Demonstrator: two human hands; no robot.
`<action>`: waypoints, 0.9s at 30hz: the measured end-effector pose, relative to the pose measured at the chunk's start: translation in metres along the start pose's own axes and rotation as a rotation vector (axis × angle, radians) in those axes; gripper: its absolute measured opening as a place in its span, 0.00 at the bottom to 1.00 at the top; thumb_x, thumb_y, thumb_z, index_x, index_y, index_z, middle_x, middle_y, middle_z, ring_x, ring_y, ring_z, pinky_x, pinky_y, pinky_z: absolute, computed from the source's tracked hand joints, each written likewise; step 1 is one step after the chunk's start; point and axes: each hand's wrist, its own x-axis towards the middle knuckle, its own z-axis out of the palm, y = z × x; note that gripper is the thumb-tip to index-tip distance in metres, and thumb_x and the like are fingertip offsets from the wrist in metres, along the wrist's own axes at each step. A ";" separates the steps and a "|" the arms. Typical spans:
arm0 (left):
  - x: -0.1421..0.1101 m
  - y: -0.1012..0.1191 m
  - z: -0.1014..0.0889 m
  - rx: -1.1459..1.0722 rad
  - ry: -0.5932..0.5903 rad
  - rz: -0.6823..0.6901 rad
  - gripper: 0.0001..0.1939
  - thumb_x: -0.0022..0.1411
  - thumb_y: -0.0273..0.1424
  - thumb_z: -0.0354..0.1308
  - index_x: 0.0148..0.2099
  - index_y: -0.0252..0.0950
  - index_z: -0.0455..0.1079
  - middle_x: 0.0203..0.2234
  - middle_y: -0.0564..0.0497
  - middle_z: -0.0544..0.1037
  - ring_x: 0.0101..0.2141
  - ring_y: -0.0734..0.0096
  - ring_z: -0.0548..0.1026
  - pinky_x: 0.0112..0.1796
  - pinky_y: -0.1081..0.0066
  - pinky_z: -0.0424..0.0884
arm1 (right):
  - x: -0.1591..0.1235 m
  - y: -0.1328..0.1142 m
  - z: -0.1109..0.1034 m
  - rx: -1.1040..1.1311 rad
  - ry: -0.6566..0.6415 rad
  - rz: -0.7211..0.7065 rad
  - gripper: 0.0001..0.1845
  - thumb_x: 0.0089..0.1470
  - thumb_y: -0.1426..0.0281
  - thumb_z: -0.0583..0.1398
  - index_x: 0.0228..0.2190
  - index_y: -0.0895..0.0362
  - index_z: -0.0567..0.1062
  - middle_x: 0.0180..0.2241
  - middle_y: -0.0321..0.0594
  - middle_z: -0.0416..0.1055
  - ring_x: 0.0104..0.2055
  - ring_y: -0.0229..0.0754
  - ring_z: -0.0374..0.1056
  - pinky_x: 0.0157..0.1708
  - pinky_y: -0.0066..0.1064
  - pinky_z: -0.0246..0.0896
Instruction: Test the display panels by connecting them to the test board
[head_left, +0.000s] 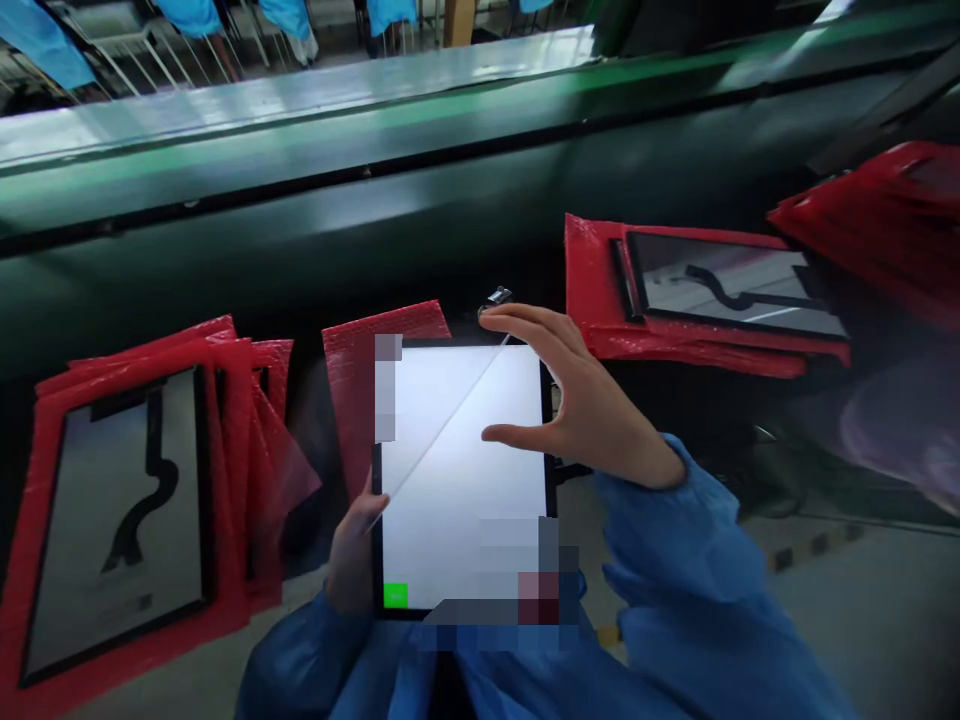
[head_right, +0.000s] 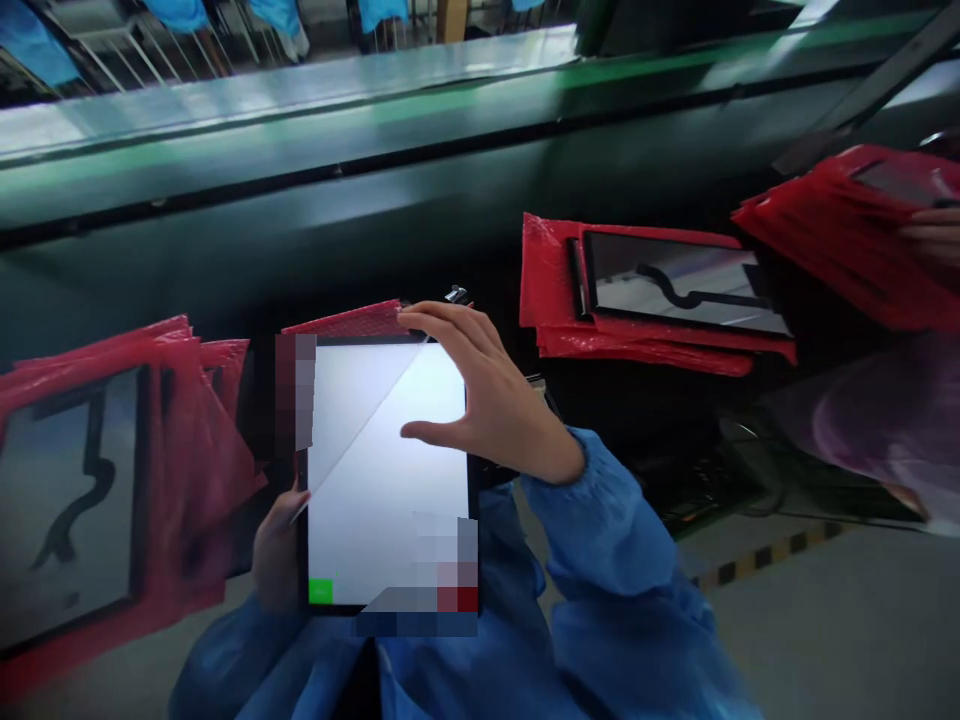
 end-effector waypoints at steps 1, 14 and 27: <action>0.000 0.001 0.002 -0.015 0.017 0.024 0.04 0.50 0.22 0.64 0.30 0.35 0.78 0.20 0.52 0.80 0.21 0.61 0.78 0.31 0.67 0.77 | -0.003 0.003 -0.001 -0.029 -0.016 0.013 0.45 0.47 0.54 0.70 0.62 0.53 0.63 0.62 0.50 0.60 0.65 0.57 0.55 0.64 0.53 0.53; -0.007 0.001 0.012 0.023 0.257 0.200 0.06 0.53 0.25 0.64 0.25 0.38 0.74 0.18 0.57 0.78 0.19 0.65 0.77 0.26 0.71 0.77 | -0.002 0.006 0.002 0.136 0.029 0.056 0.32 0.57 0.59 0.64 0.61 0.49 0.65 0.63 0.45 0.61 0.66 0.54 0.56 0.64 0.52 0.54; -0.018 0.010 0.036 -0.074 -0.275 -0.105 0.21 0.64 0.42 0.52 0.50 0.34 0.75 0.43 0.42 0.82 0.52 0.48 0.75 0.53 0.55 0.71 | 0.011 0.036 0.043 0.448 0.199 0.184 0.27 0.65 0.50 0.49 0.51 0.53 0.74 0.56 0.42 0.71 0.59 0.47 0.66 0.62 0.44 0.58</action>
